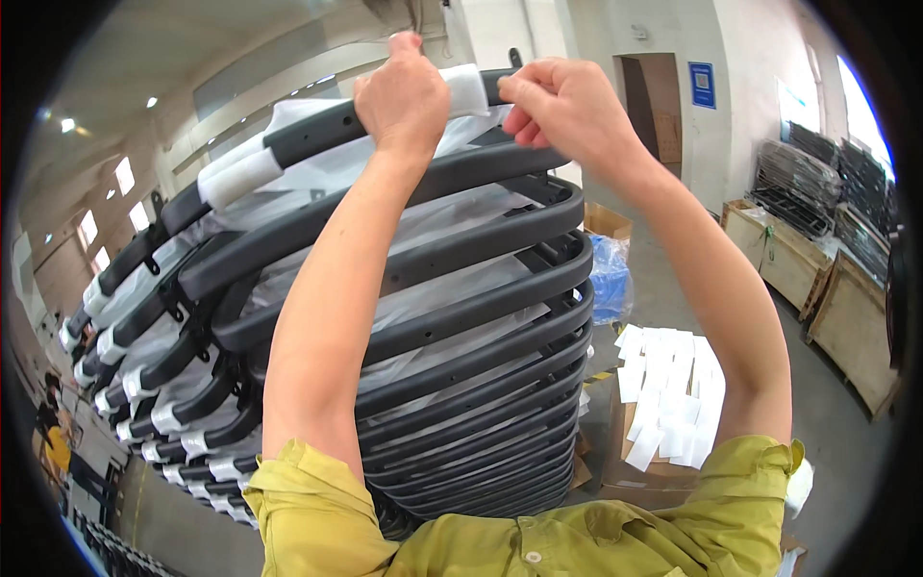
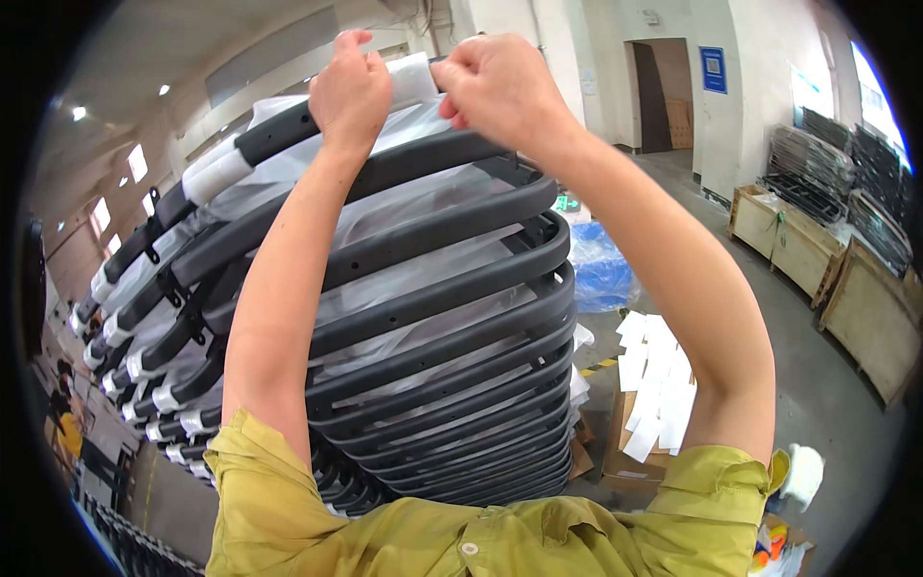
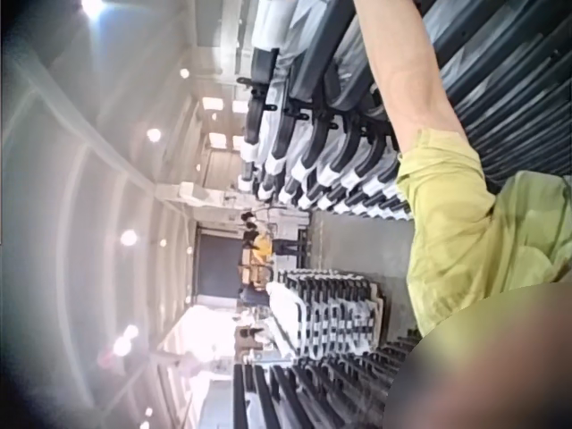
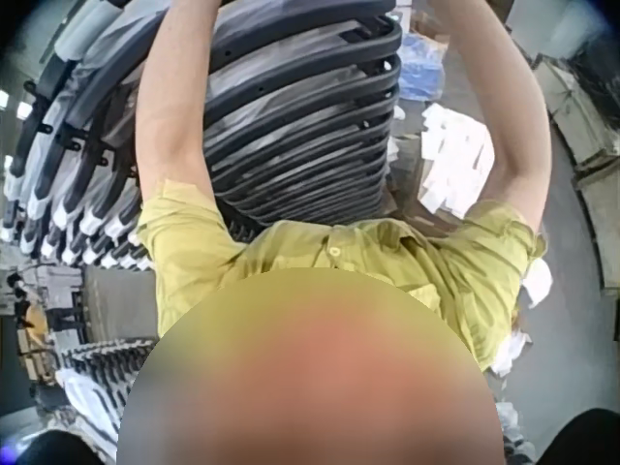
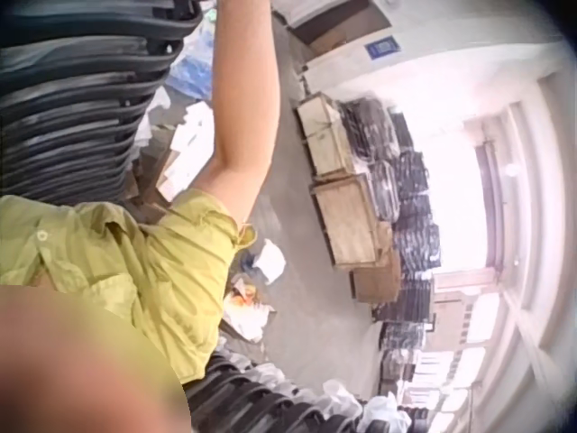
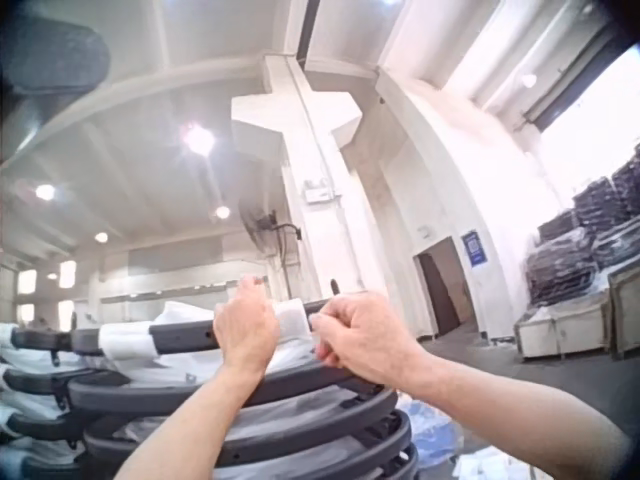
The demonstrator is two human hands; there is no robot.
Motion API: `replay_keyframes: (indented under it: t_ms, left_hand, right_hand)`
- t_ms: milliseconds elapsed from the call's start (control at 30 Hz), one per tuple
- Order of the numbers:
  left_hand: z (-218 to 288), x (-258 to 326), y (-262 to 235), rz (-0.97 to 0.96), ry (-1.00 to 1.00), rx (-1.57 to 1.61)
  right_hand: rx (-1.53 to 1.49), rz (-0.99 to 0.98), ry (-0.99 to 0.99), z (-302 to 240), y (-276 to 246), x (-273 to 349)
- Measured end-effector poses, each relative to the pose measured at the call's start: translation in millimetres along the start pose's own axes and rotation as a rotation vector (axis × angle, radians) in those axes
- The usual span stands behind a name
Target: Applying protective foam padding to metal chair frames.
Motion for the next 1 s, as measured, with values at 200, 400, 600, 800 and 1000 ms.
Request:
replay_keyframes:
  t_ms: [200, 400, 600, 800, 1000]
  left_hand:
    - [22, 0, -36, 0.345, 0.394, 0.041]
    - [58, -9, -51, 0.381, 0.714, 0.003]
    - [87, -17, -50, 0.401, 0.813, 0.017]
    - [92, -16, -72, 0.474, 0.736, 0.257]
    - [259, 135, -91, -0.619, 0.526, 1.171]
  right_hand:
    - [0.165, -0.363, -0.637, -125, 75, 121]
    - [-0.138, -0.471, -0.545, -149, 106, 165]
    - [-0.237, -0.845, -0.321, -155, 129, 202]
    - [-0.501, -0.954, -0.417, -153, 123, 237]
    - [1.269, -0.777, -0.201, 175, -49, 187]
Point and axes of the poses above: each hand's wrist, its own x-axis away from the middle knuckle, its own y-axis out of the palm, z = x × y, the point moved 8 cm from there along -x, towards the middle knuckle, and after that the axes turned 1 degree about -x, right-handed, at the moved point
